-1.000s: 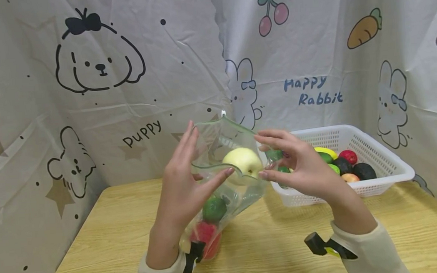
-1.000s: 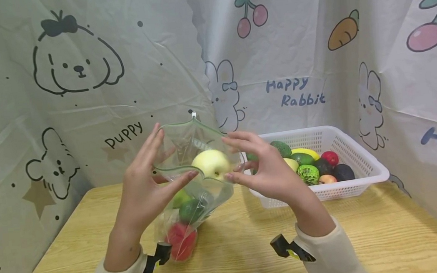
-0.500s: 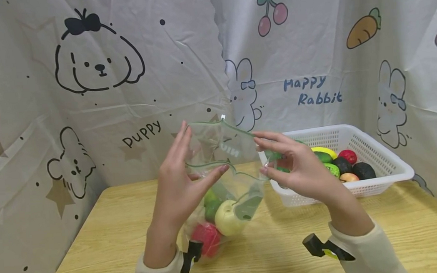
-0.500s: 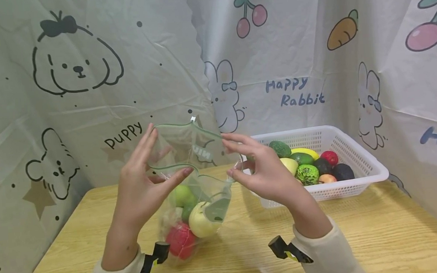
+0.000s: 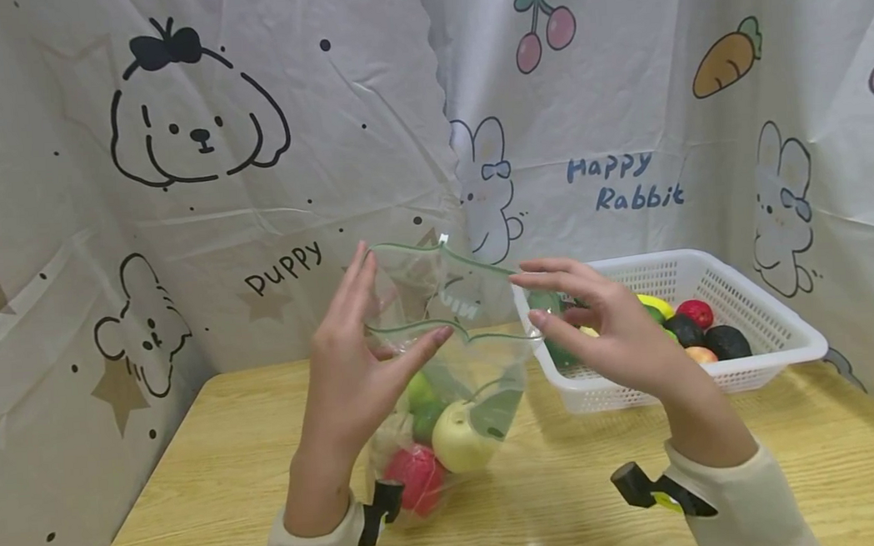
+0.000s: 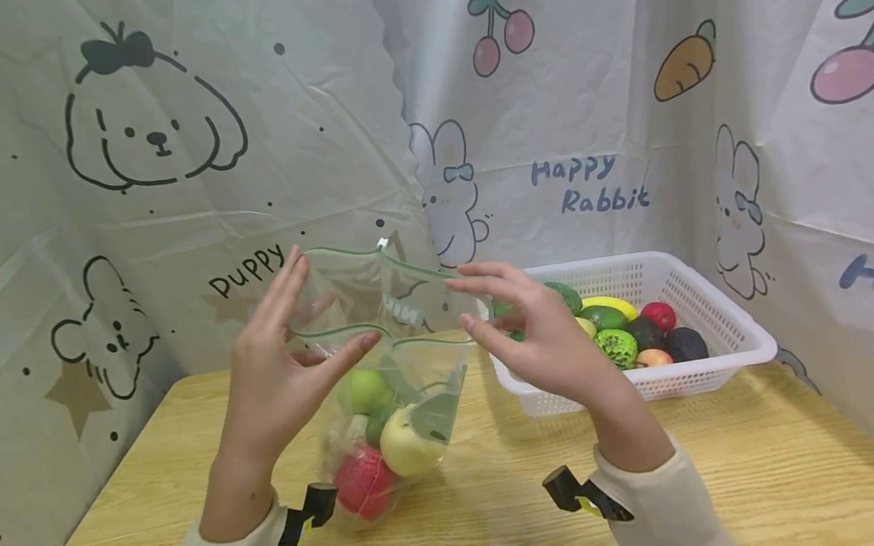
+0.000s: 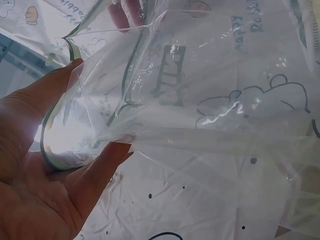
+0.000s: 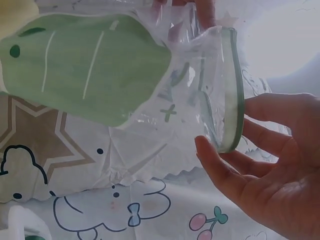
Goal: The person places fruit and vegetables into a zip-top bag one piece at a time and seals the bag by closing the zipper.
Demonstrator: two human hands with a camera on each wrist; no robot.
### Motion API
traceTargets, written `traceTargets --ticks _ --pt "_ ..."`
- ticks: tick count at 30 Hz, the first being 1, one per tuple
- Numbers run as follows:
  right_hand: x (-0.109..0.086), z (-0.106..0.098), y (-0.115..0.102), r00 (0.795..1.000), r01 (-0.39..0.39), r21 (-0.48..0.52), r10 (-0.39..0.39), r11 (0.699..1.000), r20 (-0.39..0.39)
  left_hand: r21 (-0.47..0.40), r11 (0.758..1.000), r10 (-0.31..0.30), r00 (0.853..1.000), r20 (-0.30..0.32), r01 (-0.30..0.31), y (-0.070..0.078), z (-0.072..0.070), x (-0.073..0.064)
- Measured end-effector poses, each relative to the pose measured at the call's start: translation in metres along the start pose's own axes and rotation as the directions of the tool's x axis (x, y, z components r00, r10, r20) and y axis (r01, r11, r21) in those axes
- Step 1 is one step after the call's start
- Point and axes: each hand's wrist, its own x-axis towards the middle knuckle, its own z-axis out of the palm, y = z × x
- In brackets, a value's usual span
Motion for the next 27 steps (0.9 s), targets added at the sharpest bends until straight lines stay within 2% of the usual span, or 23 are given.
traceTargets --ticks 9,12,14,17,20,25,27 --pt "0.0 -0.015 0.012 0.994 -0.036 0.043 0.04 0.998 -0.102 -0.008 1.0 -0.005 1.0 0.009 0.005 -0.001 0.001 0.0" --pt "0.001 -0.019 0.023 0.988 -0.088 -0.027 0.084 0.996 -0.126 -0.006 1.0 -0.008 1.0 0.013 0.009 -0.001 0.002 0.0" --pt "0.001 -0.022 0.032 0.983 -0.152 -0.107 0.138 0.983 -0.124 -0.005 1.0 -0.011 1.0 0.015 0.011 -0.001 0.002 0.0" --pt "0.002 -0.025 0.05 0.962 -0.273 -0.24 0.257 0.931 -0.096 0.001 1.0 -0.017 1.0 0.019 0.017 -0.001 0.002 0.001" --pt "0.001 -0.024 0.072 0.928 -0.364 -0.347 0.367 0.864 -0.059 0.007 1.0 -0.023 0.999 0.024 0.023 -0.001 0.002 0.0" --pt "-0.002 -0.018 0.105 0.882 -0.404 -0.448 0.47 0.798 0.042 0.014 1.0 -0.025 0.999 0.031 0.024 -0.001 0.002 0.0" --pt "-0.003 -0.016 0.114 0.851 -0.414 -0.486 0.517 0.769 0.092 0.014 1.0 -0.024 0.999 0.032 0.024 -0.001 0.002 0.0"
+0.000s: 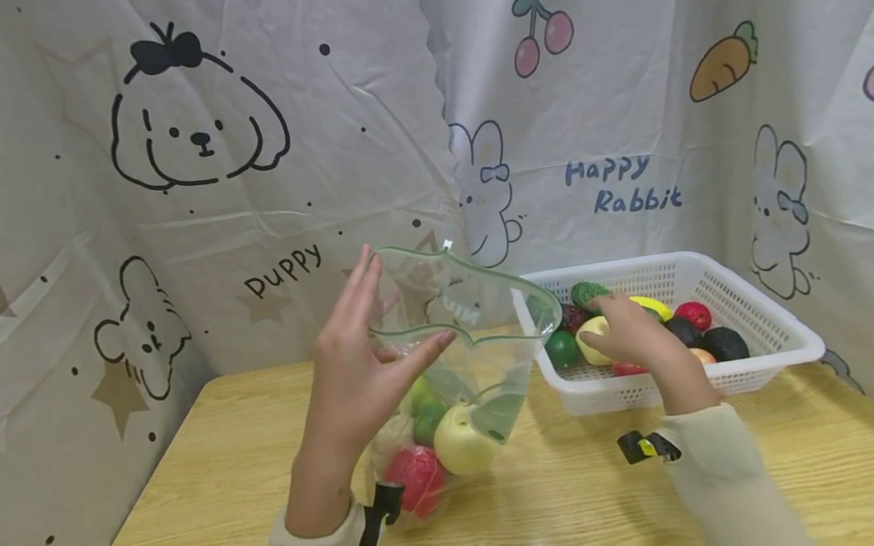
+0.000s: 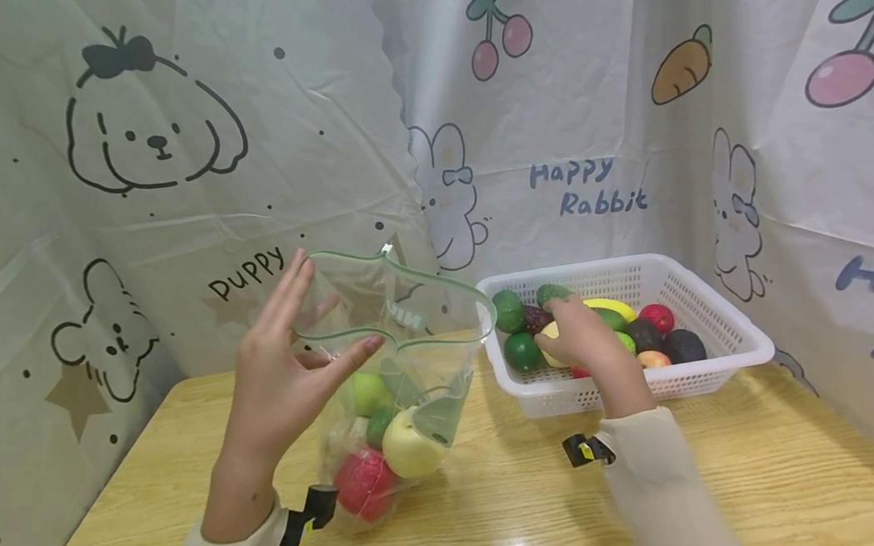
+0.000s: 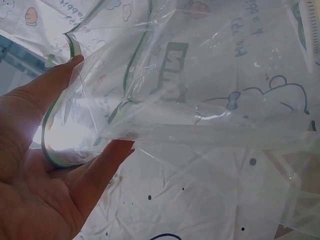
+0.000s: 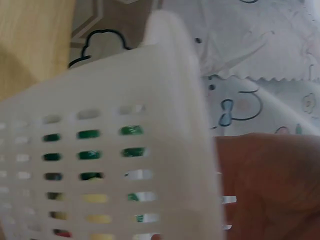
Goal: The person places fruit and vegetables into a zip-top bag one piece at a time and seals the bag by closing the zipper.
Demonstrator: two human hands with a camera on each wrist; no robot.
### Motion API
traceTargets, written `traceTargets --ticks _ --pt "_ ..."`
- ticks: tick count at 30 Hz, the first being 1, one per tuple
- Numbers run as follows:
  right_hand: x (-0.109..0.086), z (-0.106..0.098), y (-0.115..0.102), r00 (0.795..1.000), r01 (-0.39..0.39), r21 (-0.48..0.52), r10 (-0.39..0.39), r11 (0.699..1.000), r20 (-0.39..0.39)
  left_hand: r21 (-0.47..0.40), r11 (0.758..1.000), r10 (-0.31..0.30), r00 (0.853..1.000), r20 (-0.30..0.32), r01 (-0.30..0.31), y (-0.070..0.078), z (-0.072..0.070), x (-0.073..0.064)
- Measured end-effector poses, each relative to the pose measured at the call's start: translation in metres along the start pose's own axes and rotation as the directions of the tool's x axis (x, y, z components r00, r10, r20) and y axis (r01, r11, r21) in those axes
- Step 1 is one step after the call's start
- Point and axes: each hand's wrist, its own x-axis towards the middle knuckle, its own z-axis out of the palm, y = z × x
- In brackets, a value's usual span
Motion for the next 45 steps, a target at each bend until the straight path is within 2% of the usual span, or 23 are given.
traceTargets --ticks 5,10,15,23,29,32,38,45 --pt "0.009 0.018 0.014 0.991 -0.073 -0.108 0.084 0.991 0.104 -0.011 1.0 0.002 1.0 0.003 -0.002 0.0 0.0 0.0" --pt "0.015 0.033 0.026 0.984 -0.123 -0.154 0.141 0.98 0.108 -0.011 1.0 0.004 1.0 0.006 -0.004 0.0 0.0 -0.001" --pt "0.015 0.036 0.027 0.985 -0.14 -0.136 0.151 0.981 0.078 -0.007 1.0 0.002 1.0 0.017 -0.002 0.001 0.001 -0.001" --pt "0.016 0.037 0.025 0.991 -0.101 -0.112 0.11 0.989 0.076 -0.014 1.0 -0.002 1.0 0.022 0.002 0.001 0.001 -0.001" --pt "0.015 0.037 0.026 0.985 -0.155 -0.12 0.163 0.981 0.058 -0.017 1.0 0.003 1.0 0.026 -0.002 0.001 0.002 0.0" --pt "0.015 0.037 0.027 0.985 -0.156 -0.114 0.162 0.981 0.052 -0.017 1.0 0.005 1.0 0.026 -0.005 0.0 0.002 -0.001" --pt "0.014 0.037 0.026 0.986 -0.131 -0.117 0.142 0.985 0.091 -0.033 0.999 0.01 1.0 0.029 -0.009 0.0 0.003 0.0" --pt "0.01 0.035 0.027 0.973 -0.188 -0.105 0.2 0.976 0.119 -0.014 1.0 0.018 0.999 0.026 -0.018 0.0 0.002 0.0"
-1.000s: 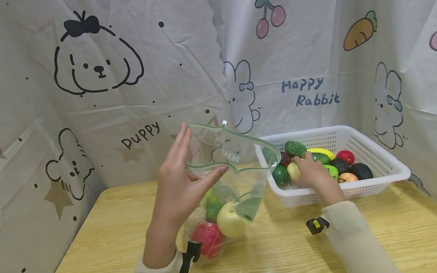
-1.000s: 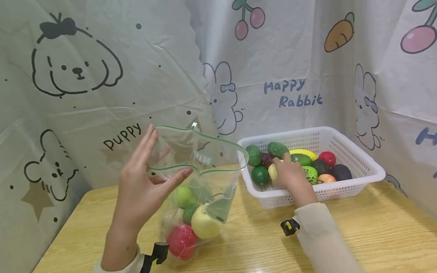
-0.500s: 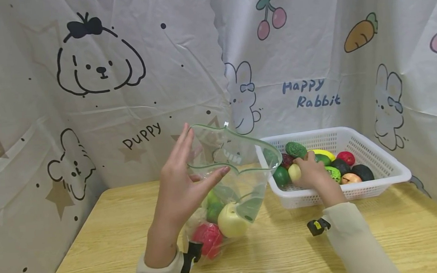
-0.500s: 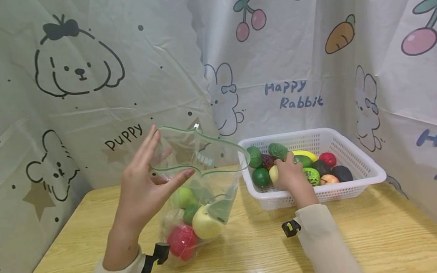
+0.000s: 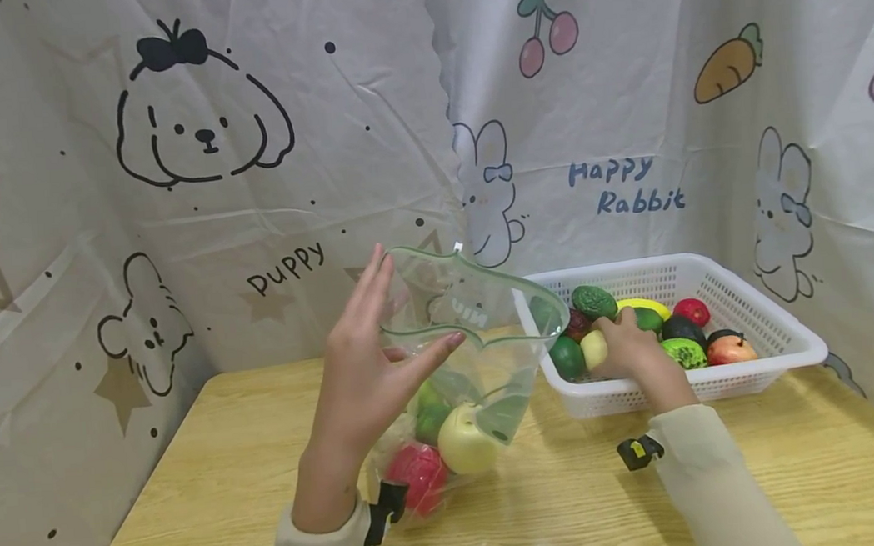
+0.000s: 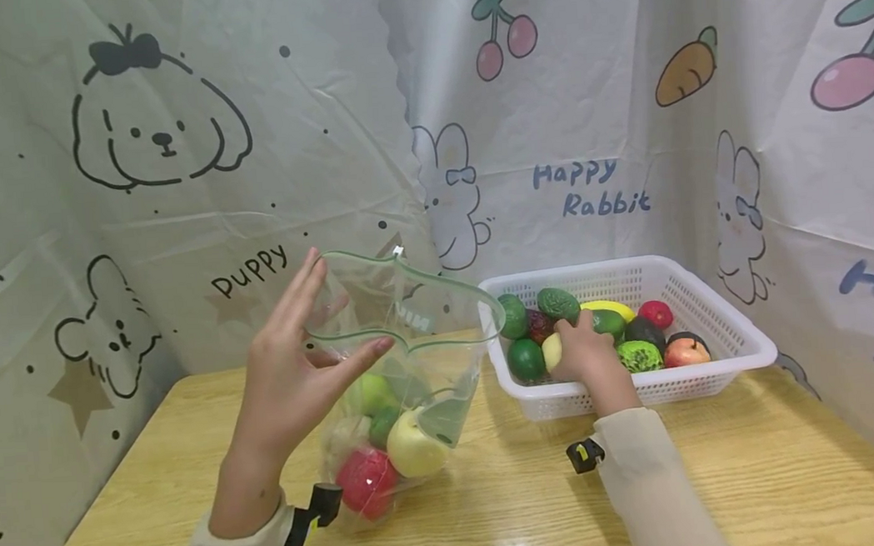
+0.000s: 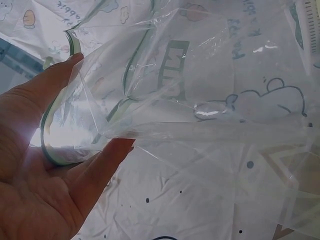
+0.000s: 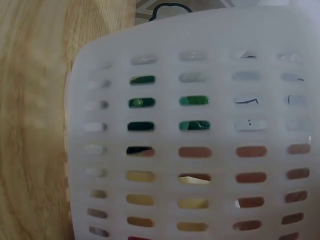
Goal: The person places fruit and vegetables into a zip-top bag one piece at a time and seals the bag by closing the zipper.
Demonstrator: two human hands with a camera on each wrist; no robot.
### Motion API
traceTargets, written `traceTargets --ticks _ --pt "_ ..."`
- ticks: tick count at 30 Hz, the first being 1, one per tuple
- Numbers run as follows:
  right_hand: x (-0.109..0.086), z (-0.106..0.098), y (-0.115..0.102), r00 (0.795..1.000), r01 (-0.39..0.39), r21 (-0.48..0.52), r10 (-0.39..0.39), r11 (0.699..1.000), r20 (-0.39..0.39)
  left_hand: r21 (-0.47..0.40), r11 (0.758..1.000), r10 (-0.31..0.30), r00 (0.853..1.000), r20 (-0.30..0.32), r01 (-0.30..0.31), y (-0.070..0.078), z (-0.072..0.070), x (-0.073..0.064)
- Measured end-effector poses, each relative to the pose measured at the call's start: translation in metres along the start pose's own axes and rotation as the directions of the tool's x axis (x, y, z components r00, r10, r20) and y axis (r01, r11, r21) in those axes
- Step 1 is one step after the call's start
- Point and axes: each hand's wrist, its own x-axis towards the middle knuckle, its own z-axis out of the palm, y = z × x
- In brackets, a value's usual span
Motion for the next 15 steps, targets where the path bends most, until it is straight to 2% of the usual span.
traceTargets --ticks 9,15 --pt "-0.0009 -0.0031 -0.0002 0.997 -0.055 0.021 0.053 0.998 0.064 0.001 1.0 0.001 1.0 0.004 -0.001 0.0007 -0.001 0.0003" --pt "-0.0017 -0.0051 -0.0014 0.999 -0.051 0.035 0.05 0.998 0.015 0.005 1.0 -0.001 1.0 0.006 0.001 0.0004 -0.002 0.0"
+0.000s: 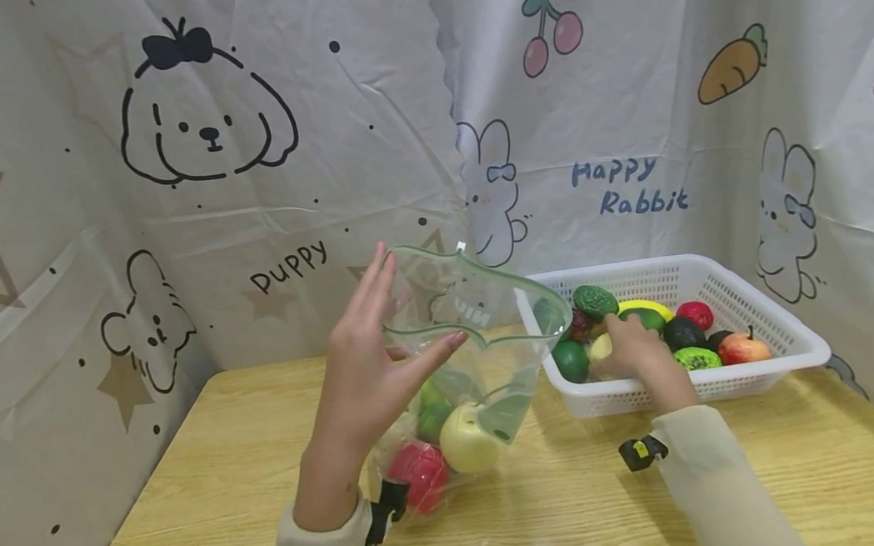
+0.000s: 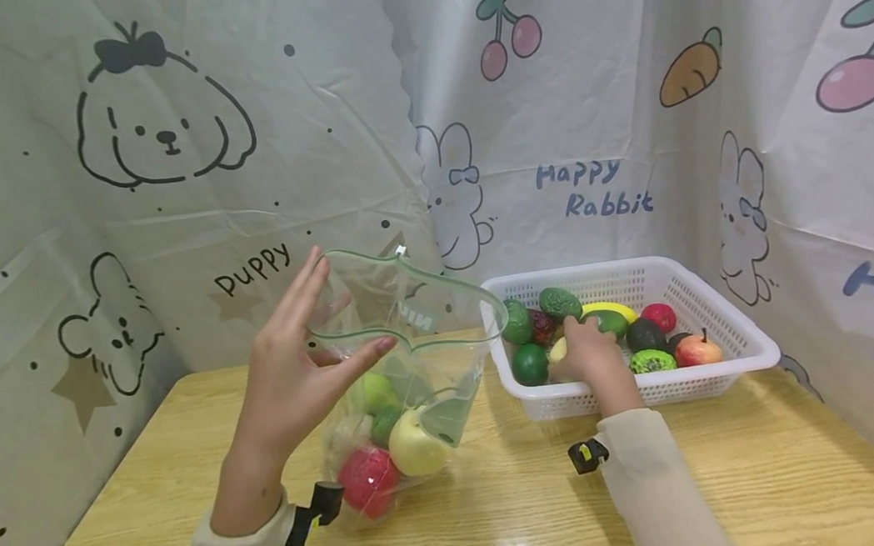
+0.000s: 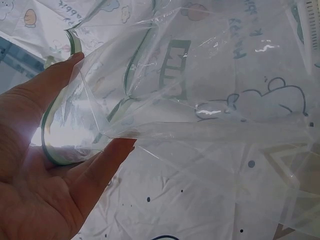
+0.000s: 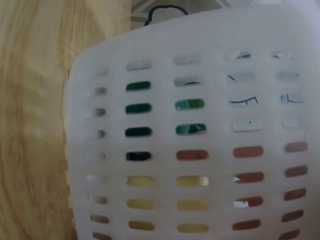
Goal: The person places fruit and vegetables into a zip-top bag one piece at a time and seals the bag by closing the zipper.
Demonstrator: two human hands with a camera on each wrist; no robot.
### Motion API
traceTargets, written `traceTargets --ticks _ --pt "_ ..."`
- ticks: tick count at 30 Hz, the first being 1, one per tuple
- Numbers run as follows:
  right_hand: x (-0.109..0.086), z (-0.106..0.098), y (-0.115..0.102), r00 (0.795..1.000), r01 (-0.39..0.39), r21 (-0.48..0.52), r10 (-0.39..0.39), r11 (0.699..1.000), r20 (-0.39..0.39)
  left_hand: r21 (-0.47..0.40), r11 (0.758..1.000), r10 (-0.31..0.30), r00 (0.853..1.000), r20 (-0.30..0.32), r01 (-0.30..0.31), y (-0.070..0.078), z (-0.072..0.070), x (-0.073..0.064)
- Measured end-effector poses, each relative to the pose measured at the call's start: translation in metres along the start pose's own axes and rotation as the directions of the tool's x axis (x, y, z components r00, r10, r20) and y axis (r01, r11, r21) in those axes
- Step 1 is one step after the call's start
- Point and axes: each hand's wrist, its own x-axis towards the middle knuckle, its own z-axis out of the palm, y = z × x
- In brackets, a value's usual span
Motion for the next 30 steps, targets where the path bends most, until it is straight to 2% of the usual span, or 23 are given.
traceTargets --ticks 4,7,9,11,12,13,14,16,18,20,21,22,23,24,25,26,28,29,30 --pt "0.002 0.0 0.002 0.997 0.025 0.033 -0.022 0.999 -0.068 -0.002 1.0 0.003 1.0 0.0 -0.003 0.0 0.0 -0.001" --pt "0.003 -0.004 0.002 0.99 0.062 0.135 -0.044 0.989 -0.133 -0.005 1.0 0.008 1.0 0.001 -0.008 -0.001 0.001 -0.001" --pt "0.001 -0.01 0.0 0.984 0.076 0.25 -0.032 0.965 -0.175 -0.005 1.0 0.01 1.0 0.002 -0.01 -0.001 0.001 -0.001" --pt "-0.002 -0.018 -0.004 0.976 0.087 0.403 0.003 0.911 -0.219 -0.008 1.0 0.015 1.0 0.001 -0.015 -0.002 0.001 0.0" --pt "-0.003 -0.023 -0.008 0.971 0.086 0.487 0.035 0.869 -0.235 -0.007 1.0 0.017 1.0 0.0 -0.017 -0.002 0.001 0.0" --pt "-0.005 -0.027 -0.011 0.966 0.085 0.573 0.075 0.815 -0.249 -0.007 1.0 0.018 1.0 -0.001 -0.018 -0.002 0.001 0.0" --pt "-0.007 -0.031 -0.015 0.959 0.084 0.663 0.121 0.743 -0.257 -0.007 1.0 0.02 1.0 -0.001 -0.02 -0.002 0.0 0.0" --pt "-0.01 -0.039 -0.023 0.943 0.103 0.823 0.209 0.559 -0.26 -0.011 1.0 0.022 1.0 -0.002 -0.022 -0.001 0.0 0.001" --pt "-0.014 -0.048 -0.029 0.934 0.133 0.935 0.273 0.33 -0.229 -0.014 1.0 0.024 1.0 -0.002 -0.024 -0.001 0.0 0.001" --pt "-0.019 -0.056 -0.033 0.939 0.166 0.98 0.286 0.11 -0.191 -0.014 1.0 0.023 1.0 -0.003 -0.023 -0.001 -0.001 0.001" --pt "-0.022 -0.059 -0.034 0.946 0.177 0.984 0.274 0.018 -0.175 -0.018 1.0 0.021 1.0 -0.001 -0.021 0.0 -0.001 0.001" --pt "-0.025 -0.063 -0.035 0.955 0.182 0.982 0.25 -0.06 -0.162 -0.018 1.0 0.02 1.0 0.001 -0.02 0.0 -0.001 0.001" --pt "-0.028 -0.066 -0.035 0.962 0.187 0.975 0.222 -0.123 -0.156 -0.018 1.0 0.019 1.0 0.001 -0.019 0.0 -0.001 0.001" --pt "-0.032 -0.069 -0.036 0.969 0.193 0.968 0.189 -0.164 -0.161 -0.017 1.0 0.018 1.0 0.002 -0.018 0.0 -0.001 0.0" --pt "-0.036 -0.072 -0.037 0.972 0.204 0.96 0.159 -0.191 -0.174 -0.014 1.0 0.016 1.0 0.003 -0.016 0.0 -0.001 0.001" --pt "-0.04 -0.074 -0.037 0.973 0.215 0.955 0.13 -0.206 -0.191 -0.013 1.0 0.016 1.0 0.004 -0.016 0.0 -0.001 0.001" --pt "-0.048 -0.078 -0.041 0.967 0.254 0.946 0.078 -0.204 -0.243 -0.007 1.0 0.013 1.0 0.006 -0.013 0.0 0.0 0.001" --pt "-0.053 -0.079 -0.044 0.961 0.277 0.942 0.056 -0.187 -0.272 -0.005 1.0 0.013 1.0 0.006 -0.013 0.0 0.0 0.001" --pt "-0.058 -0.079 -0.048 0.952 0.307 0.939 0.03 -0.155 -0.306 -0.003 1.0 0.011 1.0 0.007 -0.011 0.0 0.0 0.001"
